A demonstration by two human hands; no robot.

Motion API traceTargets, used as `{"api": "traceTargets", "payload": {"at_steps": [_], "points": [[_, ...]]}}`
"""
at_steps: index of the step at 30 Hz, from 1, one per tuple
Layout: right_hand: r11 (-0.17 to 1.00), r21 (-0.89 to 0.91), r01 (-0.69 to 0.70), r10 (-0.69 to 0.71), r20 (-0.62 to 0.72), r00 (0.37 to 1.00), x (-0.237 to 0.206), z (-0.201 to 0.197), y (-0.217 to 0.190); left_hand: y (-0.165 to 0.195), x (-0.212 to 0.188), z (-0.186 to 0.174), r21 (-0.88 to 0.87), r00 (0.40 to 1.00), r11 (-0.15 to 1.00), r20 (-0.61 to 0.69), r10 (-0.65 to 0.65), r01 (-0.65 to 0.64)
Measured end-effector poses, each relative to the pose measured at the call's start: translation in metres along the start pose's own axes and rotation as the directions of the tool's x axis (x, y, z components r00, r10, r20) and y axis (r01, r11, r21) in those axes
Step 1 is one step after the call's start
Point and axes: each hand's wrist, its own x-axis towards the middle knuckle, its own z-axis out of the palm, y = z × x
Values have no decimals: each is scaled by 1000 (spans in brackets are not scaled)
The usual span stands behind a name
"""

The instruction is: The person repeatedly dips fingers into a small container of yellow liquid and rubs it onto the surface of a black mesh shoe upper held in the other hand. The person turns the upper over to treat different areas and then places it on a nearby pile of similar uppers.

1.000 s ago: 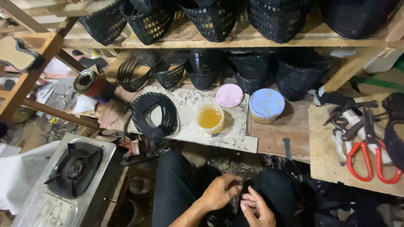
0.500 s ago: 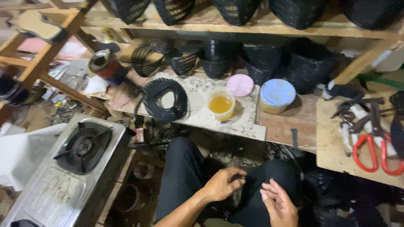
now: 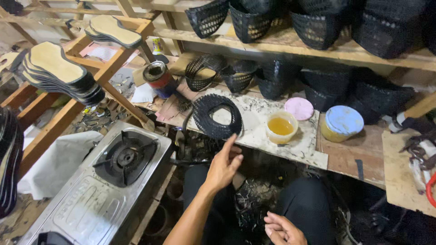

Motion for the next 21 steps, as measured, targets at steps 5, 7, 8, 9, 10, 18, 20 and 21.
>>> {"api": "traceTargets", "payload": {"at_steps": [5,7,8,9,10,18,20,21], "points": [[982,-147,-121,126,27,992,23,10,-16,-10,41,-14,43,997,998,-63,-42,45],[976,-196,-92,105,55,993,29,13,-17,-18,46,-17,29,996,998,-74,-55,57],[983,-173,-61,73,62,995,30,14,-16,-22,46,-18,22,994,997,-87,-66,68],[989,-148,-30,41,70,997,32,16,-14,-26,44,-19,17,992,997,-100,-78,80],[993,-122,2,8,77,997,32,18,-12,-28,39,-20,-31,985,995,-137,-101,97],[966,-239,94,-37,230,972,40,10,-15,-18,26,-26,-21,997,999,-79,-26,25],[939,-305,161,-80,260,962,37,8,-18,-17,38,-27,77,997,995,-28,-66,68],[921,-336,198,-109,265,958,34,6,-18,-18,41,-25,127,996,988,2,-89,88]]}}
